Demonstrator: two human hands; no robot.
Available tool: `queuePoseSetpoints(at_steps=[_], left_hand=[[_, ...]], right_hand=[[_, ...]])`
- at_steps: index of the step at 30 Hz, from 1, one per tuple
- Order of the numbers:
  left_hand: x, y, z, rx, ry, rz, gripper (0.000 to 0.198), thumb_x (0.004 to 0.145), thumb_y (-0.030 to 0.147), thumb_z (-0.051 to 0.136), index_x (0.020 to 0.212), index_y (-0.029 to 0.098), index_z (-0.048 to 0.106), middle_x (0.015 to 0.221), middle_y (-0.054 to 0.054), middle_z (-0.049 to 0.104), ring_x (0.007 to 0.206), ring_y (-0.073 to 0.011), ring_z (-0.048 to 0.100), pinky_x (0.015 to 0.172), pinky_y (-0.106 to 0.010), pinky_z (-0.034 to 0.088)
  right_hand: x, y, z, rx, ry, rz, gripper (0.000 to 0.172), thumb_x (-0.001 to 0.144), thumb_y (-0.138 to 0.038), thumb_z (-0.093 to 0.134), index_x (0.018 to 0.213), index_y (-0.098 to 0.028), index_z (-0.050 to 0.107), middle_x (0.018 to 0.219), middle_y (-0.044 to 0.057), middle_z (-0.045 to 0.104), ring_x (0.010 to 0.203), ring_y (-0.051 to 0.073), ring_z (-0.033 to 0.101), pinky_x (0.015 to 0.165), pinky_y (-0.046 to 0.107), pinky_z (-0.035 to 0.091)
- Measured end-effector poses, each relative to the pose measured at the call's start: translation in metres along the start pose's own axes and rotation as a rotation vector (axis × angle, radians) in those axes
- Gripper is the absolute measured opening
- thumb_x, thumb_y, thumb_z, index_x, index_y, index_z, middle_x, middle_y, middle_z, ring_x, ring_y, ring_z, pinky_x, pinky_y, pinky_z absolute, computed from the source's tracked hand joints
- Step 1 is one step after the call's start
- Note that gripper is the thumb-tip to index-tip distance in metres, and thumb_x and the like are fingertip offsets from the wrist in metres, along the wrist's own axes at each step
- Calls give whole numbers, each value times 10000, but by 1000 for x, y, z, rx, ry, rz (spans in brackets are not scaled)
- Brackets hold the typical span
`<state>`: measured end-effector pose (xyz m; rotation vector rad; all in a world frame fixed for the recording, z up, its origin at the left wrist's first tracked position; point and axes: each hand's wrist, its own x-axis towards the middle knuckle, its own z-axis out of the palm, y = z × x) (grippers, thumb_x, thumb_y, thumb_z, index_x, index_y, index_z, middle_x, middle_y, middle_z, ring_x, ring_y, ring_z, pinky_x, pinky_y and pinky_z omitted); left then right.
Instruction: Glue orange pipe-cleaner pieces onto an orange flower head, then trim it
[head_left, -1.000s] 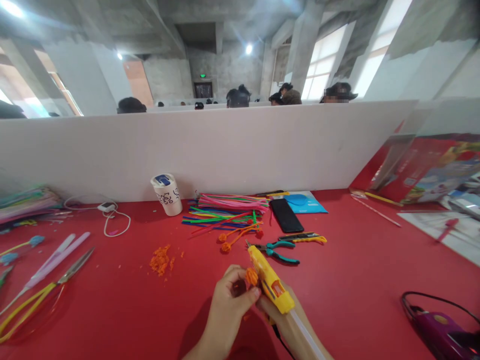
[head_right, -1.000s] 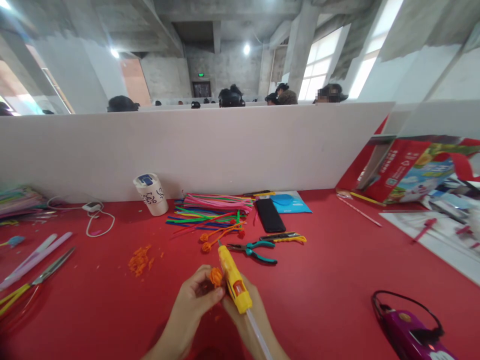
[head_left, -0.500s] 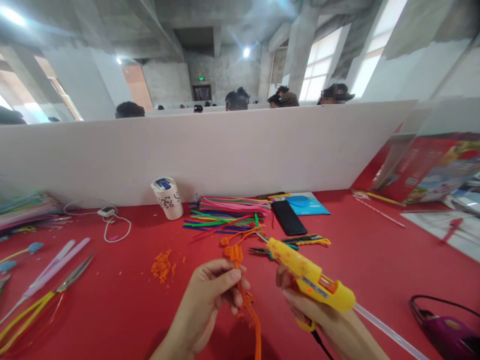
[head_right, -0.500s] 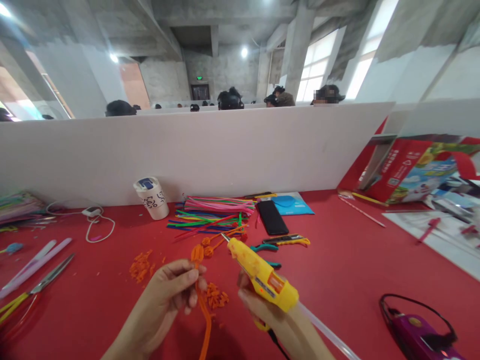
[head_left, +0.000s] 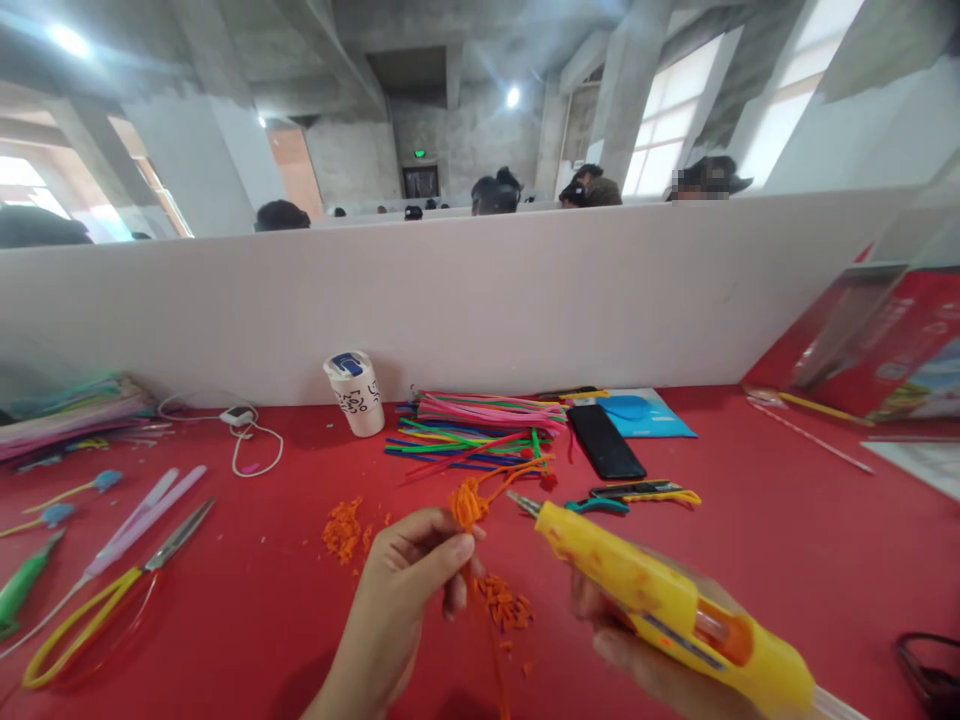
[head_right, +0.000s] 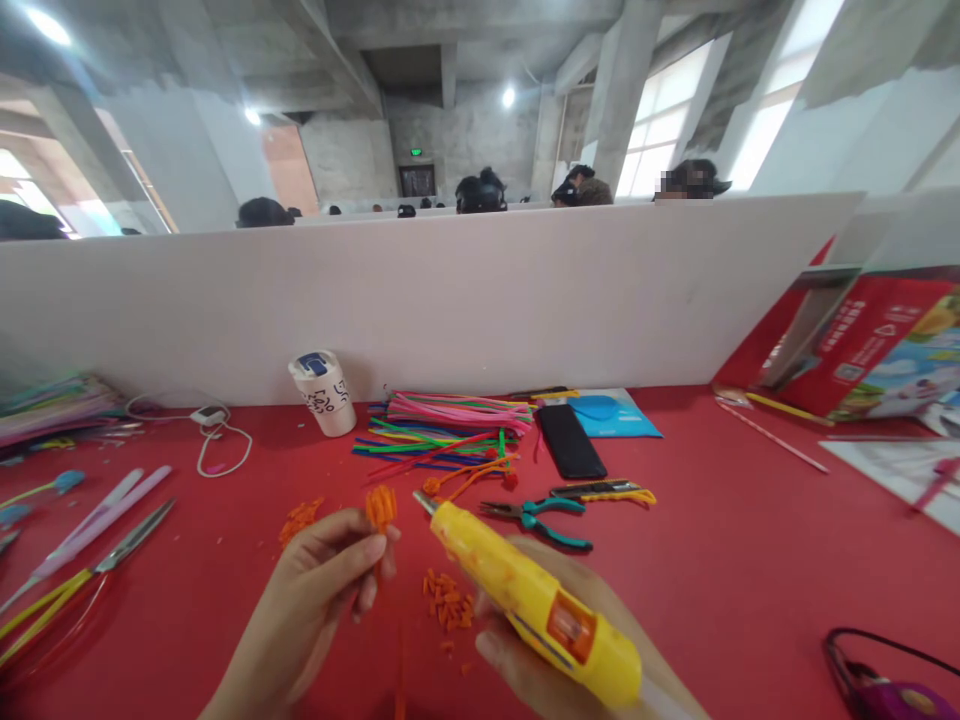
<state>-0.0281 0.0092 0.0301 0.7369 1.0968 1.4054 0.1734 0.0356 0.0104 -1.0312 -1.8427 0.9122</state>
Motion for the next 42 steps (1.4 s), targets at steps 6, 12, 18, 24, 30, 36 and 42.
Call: queuePoseSetpoints(at_steps=[6,12,18,24,30,36,42], left_hand=[[0,-2,-1,-7,-5,-16,130,641,256,722,623,147,652,497,4,633,368,-37,449,376,-138,312],[-2,-4,3,-7,22,-43,170,619,272,731,604,147,617,488,0,626,365,-37,423,377,-144,292],[-1,-5,4,62,27,-11,177,624,282,730,589,149,618,483,8,610,380,-44,424,386,-151,299],[-1,-9,3,107,17,23,161,637,289,718,614,153,636,504,1,620,396,-55,430,393,-163,312],[0,-10,2,105,14,22,154,655,288,711,628,155,637,512,8,615,396,-50,432,394,-157,314],[-1,-10,3,96,16,17,176,632,309,725,621,155,640,500,4,614,391,-55,431,384,-161,306],[-2,-8,4,87,16,13,178,629,306,727,609,157,632,495,4,615,390,-54,432,385,-159,310]], right_hand=[[3,-3,-5,-79,-45,-56,37,694,-262,587,682,-229,599,631,10,652,501,149,597,454,219,464],[1,-18,-7,-219,-49,-320,164,747,-366,610,647,-235,608,608,16,608,580,162,579,555,243,470],[-14,14,1,-470,125,-420,195,778,-411,558,760,-256,674,638,39,658,564,183,621,545,256,520],[-12,10,6,-484,144,-349,299,790,-471,514,635,-258,656,591,40,651,571,182,633,588,254,543],[-11,2,7,-384,150,-390,210,779,-410,559,661,-264,652,615,26,653,583,177,632,597,256,526],[-6,-11,9,-258,80,-266,237,776,-395,541,586,-270,610,521,5,574,481,164,561,490,262,459],[-3,-8,8,-217,59,-279,264,760,-412,538,549,-262,594,486,9,568,447,159,551,451,254,447]])
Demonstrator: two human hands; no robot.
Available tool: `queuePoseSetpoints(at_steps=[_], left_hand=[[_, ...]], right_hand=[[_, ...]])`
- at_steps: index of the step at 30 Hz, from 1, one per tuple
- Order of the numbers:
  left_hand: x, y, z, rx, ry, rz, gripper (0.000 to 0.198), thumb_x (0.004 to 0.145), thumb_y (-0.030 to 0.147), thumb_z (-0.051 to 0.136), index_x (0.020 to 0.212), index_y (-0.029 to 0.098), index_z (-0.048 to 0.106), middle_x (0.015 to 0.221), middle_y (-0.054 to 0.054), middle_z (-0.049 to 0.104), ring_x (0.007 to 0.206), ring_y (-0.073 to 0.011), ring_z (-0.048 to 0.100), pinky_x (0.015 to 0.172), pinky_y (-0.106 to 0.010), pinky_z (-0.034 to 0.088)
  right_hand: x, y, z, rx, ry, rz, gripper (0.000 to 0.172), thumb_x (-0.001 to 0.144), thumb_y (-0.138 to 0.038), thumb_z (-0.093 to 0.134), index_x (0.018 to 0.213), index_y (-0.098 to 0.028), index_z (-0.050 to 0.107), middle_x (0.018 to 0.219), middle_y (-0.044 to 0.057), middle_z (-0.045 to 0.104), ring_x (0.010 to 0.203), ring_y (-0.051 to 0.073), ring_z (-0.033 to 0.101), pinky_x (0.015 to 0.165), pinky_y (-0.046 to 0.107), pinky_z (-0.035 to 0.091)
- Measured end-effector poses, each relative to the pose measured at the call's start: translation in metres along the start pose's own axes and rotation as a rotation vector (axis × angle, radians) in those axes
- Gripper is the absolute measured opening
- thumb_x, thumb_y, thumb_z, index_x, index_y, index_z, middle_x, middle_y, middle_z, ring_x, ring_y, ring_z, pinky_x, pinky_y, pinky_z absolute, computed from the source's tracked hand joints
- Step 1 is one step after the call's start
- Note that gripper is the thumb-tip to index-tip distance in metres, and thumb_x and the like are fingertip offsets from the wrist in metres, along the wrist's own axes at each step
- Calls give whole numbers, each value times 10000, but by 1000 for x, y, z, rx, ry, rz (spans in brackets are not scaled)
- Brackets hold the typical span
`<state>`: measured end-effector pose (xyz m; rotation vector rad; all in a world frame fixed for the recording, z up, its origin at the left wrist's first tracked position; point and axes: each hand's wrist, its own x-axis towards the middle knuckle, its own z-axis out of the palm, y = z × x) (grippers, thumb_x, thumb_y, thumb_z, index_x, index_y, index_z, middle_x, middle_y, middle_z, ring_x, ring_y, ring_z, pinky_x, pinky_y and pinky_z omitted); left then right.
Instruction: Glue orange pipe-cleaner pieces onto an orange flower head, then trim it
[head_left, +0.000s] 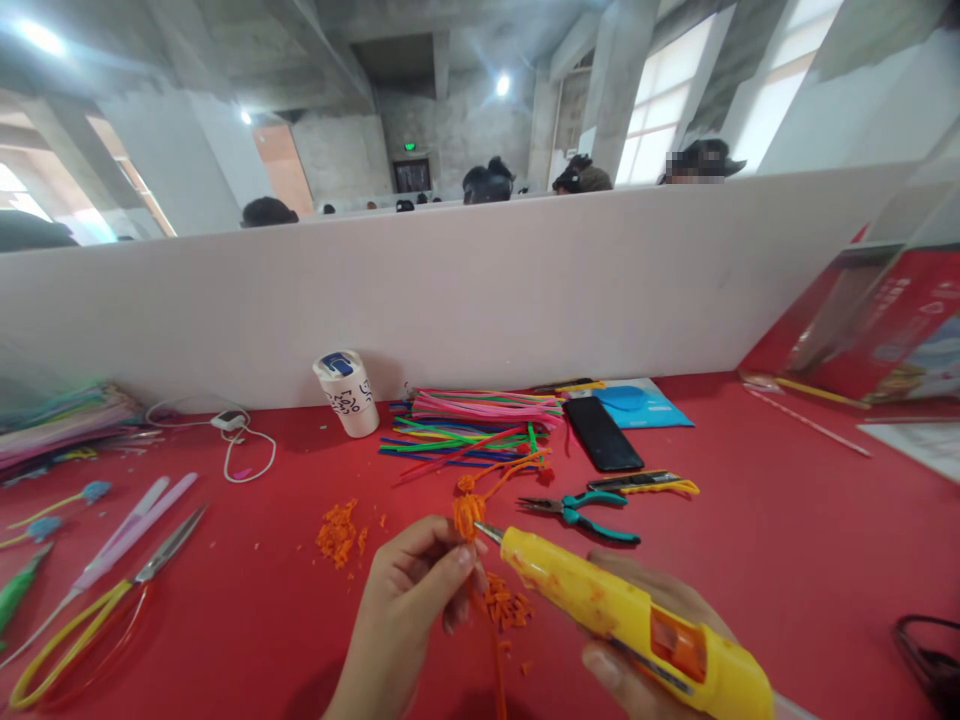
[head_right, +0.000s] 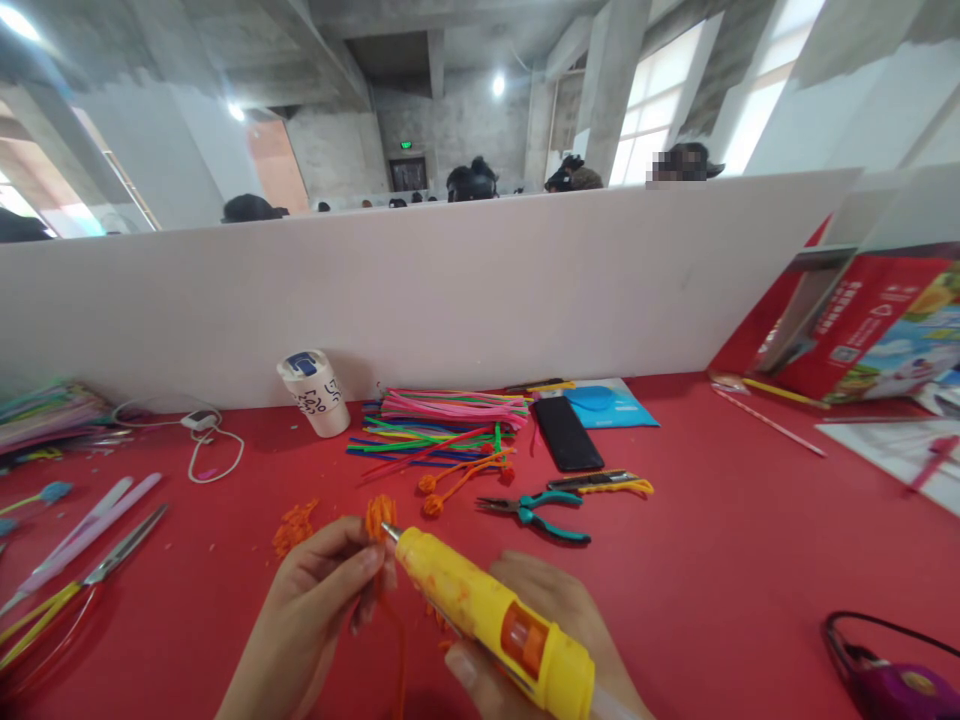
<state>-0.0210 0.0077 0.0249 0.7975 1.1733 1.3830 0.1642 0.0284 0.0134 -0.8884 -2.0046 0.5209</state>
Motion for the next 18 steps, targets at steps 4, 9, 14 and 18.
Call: queuePoseSetpoints(at_steps=[4,9,14,18], left_hand=[[-1,-1,0,-3,-4,-7,170,627,302,729,614,157,641,494,4,617,385,-50,432,385,-157,309],[-1,-1,0,-9,-3,-1,166,636,293,725,609,155,635,498,5,622,388,-49,439,386,-153,314],[0,0,0,-16,-7,2,155,643,280,721,615,152,637,500,4,626,386,-46,440,385,-147,319],[0,-1,1,-2,-8,23,144,654,268,711,616,152,635,501,7,626,383,-47,443,380,-146,324]], right_hand=[[-1,1,0,-8,-23,-2,267,748,-413,539,537,-258,590,472,11,567,429,158,550,424,247,451],[-6,-3,1,-81,63,12,241,797,-408,541,623,-265,628,548,14,620,536,181,615,549,270,505],[-6,-5,0,-77,37,-55,196,797,-360,553,647,-266,635,551,7,607,534,174,600,545,263,495],[-3,-9,0,-93,63,-51,207,815,-331,523,647,-258,620,544,5,588,502,163,567,500,257,469]])
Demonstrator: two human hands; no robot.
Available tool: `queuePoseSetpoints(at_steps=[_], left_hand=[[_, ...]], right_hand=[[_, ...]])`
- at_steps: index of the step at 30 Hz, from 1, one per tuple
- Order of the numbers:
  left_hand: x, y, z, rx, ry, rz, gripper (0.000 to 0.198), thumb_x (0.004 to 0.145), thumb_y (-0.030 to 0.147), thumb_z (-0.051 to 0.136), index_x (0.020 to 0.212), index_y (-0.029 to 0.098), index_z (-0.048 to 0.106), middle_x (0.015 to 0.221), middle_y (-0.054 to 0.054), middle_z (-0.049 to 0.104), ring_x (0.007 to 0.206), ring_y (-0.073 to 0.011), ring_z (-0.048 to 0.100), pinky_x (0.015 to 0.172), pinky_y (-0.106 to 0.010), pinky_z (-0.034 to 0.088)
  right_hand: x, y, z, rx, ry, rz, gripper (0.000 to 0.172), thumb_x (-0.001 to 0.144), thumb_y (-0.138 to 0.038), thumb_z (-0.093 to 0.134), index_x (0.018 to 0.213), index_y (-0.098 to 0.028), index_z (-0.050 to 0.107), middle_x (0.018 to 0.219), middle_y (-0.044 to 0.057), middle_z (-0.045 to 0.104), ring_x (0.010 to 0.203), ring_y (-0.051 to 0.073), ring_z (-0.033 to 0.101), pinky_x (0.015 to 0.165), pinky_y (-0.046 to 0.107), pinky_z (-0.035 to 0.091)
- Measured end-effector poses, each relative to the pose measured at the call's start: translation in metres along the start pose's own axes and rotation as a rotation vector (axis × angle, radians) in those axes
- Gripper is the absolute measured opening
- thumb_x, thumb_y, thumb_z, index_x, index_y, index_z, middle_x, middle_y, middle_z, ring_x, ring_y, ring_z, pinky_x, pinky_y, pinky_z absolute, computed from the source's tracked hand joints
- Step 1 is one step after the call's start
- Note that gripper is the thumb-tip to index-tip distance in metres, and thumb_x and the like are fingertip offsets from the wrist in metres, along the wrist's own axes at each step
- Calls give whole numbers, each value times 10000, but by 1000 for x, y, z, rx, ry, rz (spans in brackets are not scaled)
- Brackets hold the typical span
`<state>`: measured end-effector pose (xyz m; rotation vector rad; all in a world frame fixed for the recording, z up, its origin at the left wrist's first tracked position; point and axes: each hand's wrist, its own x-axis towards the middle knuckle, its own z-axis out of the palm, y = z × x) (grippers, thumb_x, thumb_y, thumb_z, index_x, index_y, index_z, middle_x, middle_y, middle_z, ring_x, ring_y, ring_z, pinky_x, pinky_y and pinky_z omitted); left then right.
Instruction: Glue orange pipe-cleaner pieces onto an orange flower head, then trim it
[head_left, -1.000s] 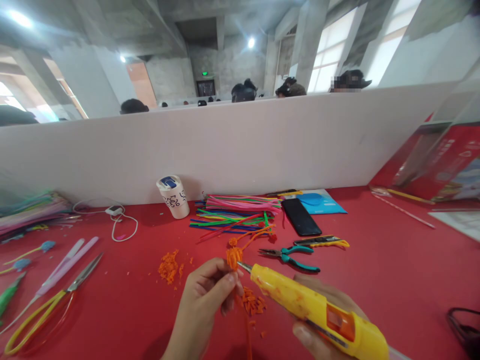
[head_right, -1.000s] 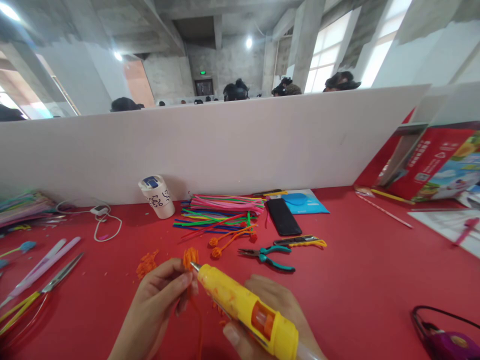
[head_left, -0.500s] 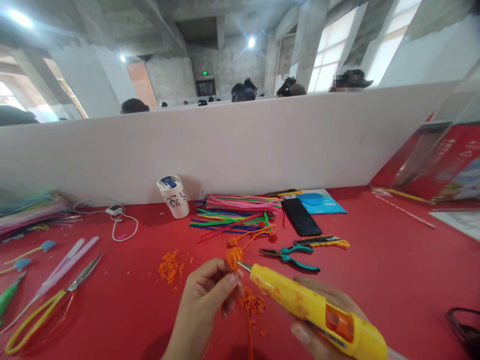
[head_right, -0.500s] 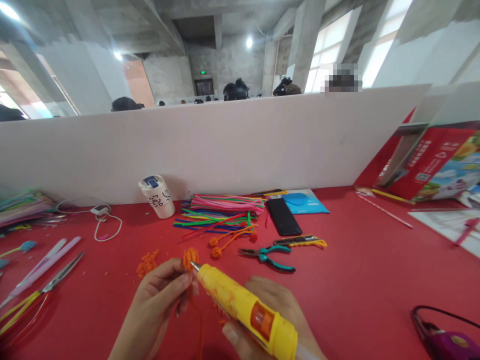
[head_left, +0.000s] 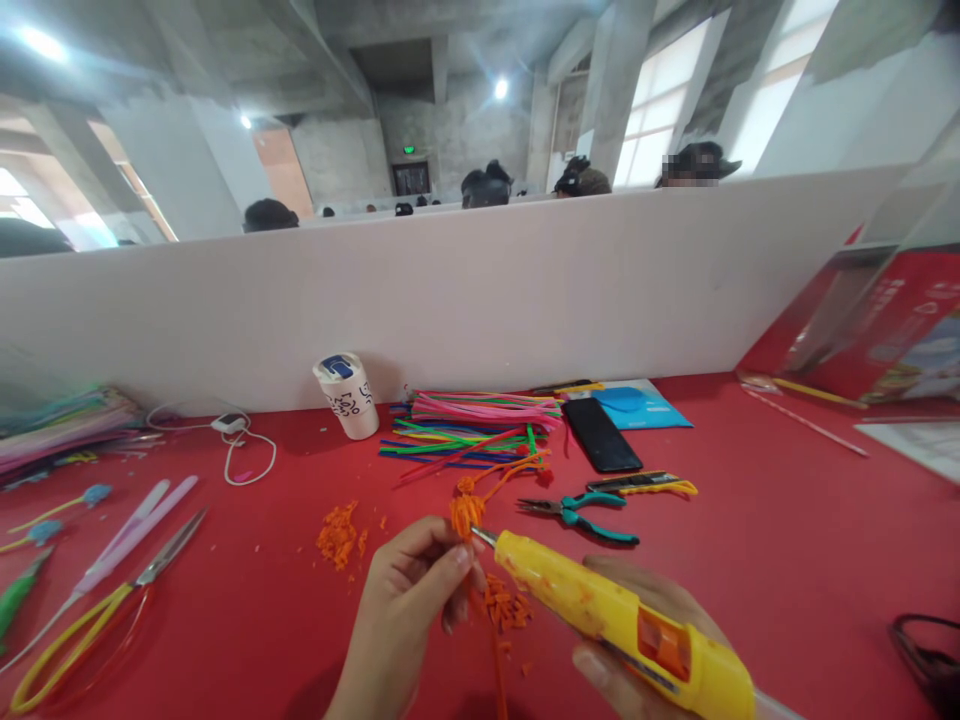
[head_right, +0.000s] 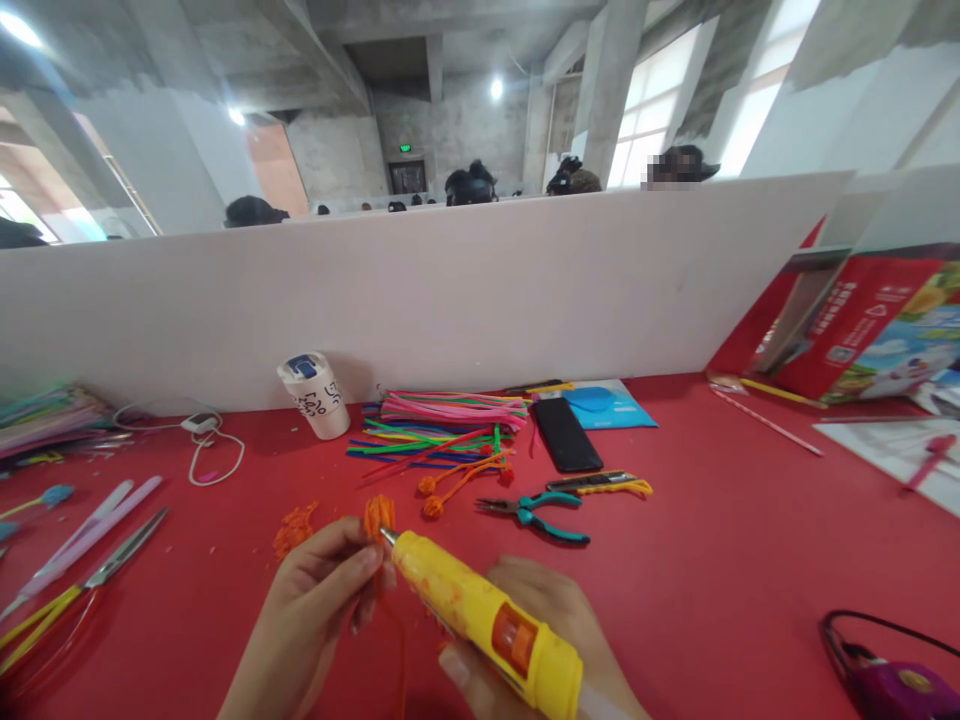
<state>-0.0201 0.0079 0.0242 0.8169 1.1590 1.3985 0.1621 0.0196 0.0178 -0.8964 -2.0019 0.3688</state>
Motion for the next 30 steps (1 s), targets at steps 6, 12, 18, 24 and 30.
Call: queuePoseSetpoints(at_steps=[6,12,18,24,30], left_hand=[[2,-2,-4,81,31,78,142,680,256,690,615,147,627,517,13,623,397,-52,463,391,-152,347],[15,1,-13,64,34,88,110,705,234,673,660,142,631,547,16,642,399,-39,477,389,-137,331],[25,12,-7,38,19,122,100,706,232,663,685,138,633,552,27,634,409,-29,460,386,-127,316],[24,10,-6,61,-46,92,111,718,236,660,677,134,639,555,17,645,407,-29,466,390,-128,320],[23,9,-17,163,-138,30,71,730,219,657,696,158,648,546,28,651,410,-32,476,398,-129,331]], right_hand=[[-5,5,3,32,52,47,187,781,-342,551,638,-228,589,572,11,592,466,143,547,454,245,460],[2,24,-4,349,-219,539,196,794,-388,511,757,-213,592,515,-37,499,425,102,457,373,201,375],[2,72,19,273,-439,758,127,748,-95,518,837,-150,590,713,-19,604,598,106,558,515,199,442],[-21,102,46,-85,-556,810,311,887,-324,533,1152,-162,526,1144,71,562,945,196,589,782,399,505],[-23,88,41,-399,-573,625,314,896,-363,472,873,-91,629,916,149,635,863,256,611,751,400,462]])
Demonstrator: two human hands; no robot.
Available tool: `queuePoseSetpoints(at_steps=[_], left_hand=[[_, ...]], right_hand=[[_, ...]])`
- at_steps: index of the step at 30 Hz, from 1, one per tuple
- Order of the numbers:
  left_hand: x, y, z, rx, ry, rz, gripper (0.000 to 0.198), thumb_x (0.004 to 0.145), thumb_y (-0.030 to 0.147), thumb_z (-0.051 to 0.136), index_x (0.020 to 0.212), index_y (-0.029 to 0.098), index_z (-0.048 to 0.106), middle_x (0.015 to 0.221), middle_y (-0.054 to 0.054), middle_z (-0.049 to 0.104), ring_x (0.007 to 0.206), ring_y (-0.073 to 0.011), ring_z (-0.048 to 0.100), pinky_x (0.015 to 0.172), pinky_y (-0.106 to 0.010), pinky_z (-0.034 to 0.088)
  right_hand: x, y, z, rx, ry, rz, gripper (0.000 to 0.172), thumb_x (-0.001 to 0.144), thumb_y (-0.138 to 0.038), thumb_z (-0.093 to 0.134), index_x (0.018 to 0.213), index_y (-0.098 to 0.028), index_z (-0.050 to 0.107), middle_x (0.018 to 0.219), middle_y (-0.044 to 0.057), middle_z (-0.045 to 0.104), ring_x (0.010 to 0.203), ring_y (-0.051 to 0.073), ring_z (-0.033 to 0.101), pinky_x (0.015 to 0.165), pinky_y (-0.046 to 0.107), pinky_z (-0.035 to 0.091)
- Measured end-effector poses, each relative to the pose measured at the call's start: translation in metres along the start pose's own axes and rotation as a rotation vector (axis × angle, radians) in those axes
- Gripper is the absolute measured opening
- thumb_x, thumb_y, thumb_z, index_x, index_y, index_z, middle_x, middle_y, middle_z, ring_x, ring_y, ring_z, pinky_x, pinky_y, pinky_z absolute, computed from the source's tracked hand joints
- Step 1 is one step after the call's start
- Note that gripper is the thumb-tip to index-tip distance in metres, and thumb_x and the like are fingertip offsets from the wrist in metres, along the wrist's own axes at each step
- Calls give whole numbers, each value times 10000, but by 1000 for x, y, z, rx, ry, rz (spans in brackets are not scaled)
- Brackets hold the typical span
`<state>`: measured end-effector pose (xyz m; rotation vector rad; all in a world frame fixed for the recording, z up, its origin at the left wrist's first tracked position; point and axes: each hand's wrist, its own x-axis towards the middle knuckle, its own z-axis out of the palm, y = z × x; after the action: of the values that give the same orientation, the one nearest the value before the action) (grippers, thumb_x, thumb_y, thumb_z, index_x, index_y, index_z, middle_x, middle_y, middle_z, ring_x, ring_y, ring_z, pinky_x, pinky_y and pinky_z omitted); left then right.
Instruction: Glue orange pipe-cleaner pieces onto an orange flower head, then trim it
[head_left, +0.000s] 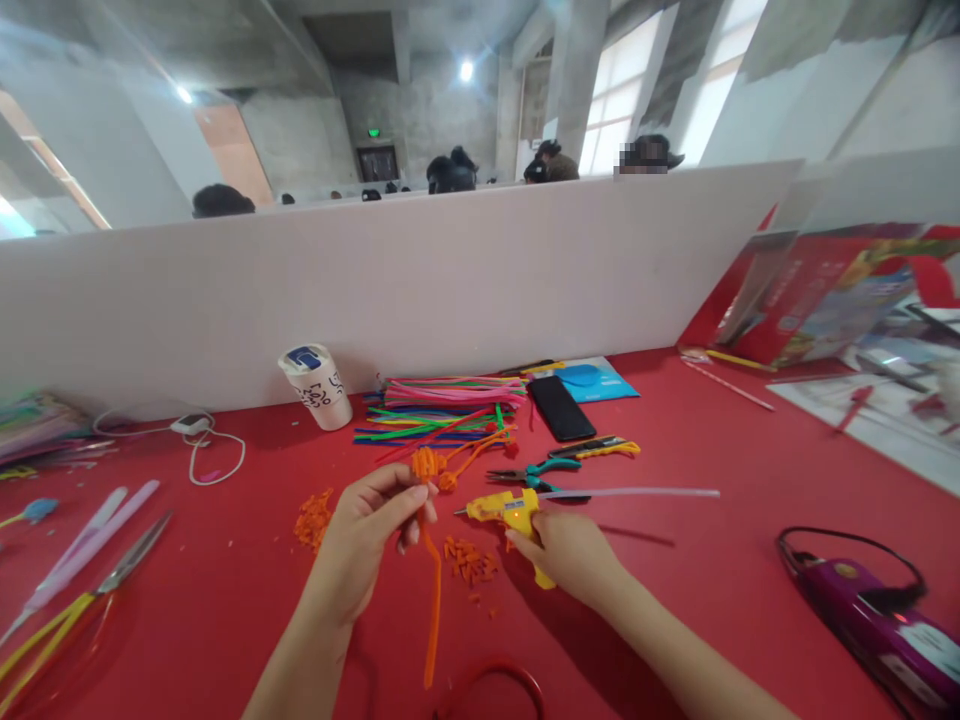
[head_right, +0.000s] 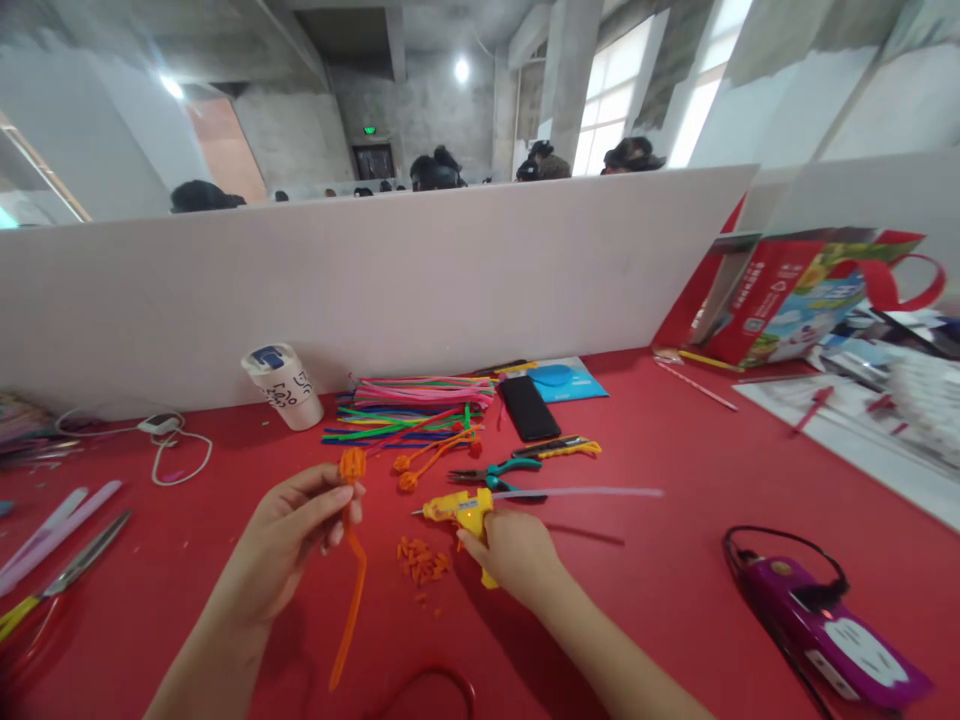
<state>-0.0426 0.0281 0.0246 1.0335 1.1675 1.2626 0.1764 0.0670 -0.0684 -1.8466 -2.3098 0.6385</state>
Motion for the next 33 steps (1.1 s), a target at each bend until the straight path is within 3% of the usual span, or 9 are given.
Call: queuePoseSetpoints(at_steps=[3,7,10,13,16,18,22,25,33], left_hand=[[0,0,-1,8,-12,-10,68,735,219,651,695,165,646,544,34,647,412,-33,477,401,-130,334],[0,-2,2,-1,-58,-33,89,733,221,651,665,171,622,549,32,654,418,-39,477,408,-135,347],[-1,-4,4,-4,-82,-36,92,736,221,647,664,171,619,551,31,655,416,-39,473,408,-136,349],[0,-5,5,-8,-84,-37,79,737,224,645,681,172,622,556,30,657,411,-38,469,405,-136,348],[0,-5,6,-12,-77,-46,72,731,221,647,686,172,620,553,30,655,411,-39,470,404,-136,347],[-1,-5,8,-14,-79,-52,73,727,223,648,685,170,619,545,28,649,406,-41,466,400,-139,344],[-4,-6,11,-3,-103,-64,88,714,235,651,670,166,619,527,21,641,383,-44,451,391,-152,337],[-6,-6,13,28,-120,-62,91,704,247,654,666,171,621,516,21,631,376,-54,447,390,-165,339],[-8,-4,21,233,-64,-20,81,704,232,625,639,186,610,502,48,542,411,-78,432,421,-189,340]], right_hand=[[-12,-10,-5,-69,49,-148,263,904,-252,404,889,-97,616,969,184,620,916,271,590,751,355,418],[-29,-23,0,-66,-90,-522,63,792,-178,556,817,-204,607,901,16,636,821,147,581,711,221,396],[-34,-28,13,-67,-133,-642,104,798,-122,521,774,-179,605,856,35,634,764,148,566,682,233,394],[-32,-30,22,-35,-118,-647,161,823,-91,469,753,-149,602,843,74,637,742,164,563,668,257,399],[-28,-31,12,71,-77,-585,162,834,-86,461,754,-154,583,752,40,639,643,132,559,591,221,404],[-28,-35,-9,173,-41,-526,148,841,-81,452,787,-161,564,684,-1,626,562,98,544,518,179,395],[-31,-49,-61,375,27,-500,155,886,-157,431,836,-193,573,732,-31,636,597,74,589,578,161,449],[-34,-59,-83,663,77,-505,115,858,-192,491,849,-207,605,739,-20,661,667,106,628,602,184,471],[-34,-64,-78,493,189,-430,99,835,-222,525,740,-205,550,615,-36,610,528,97,552,465,175,367]])
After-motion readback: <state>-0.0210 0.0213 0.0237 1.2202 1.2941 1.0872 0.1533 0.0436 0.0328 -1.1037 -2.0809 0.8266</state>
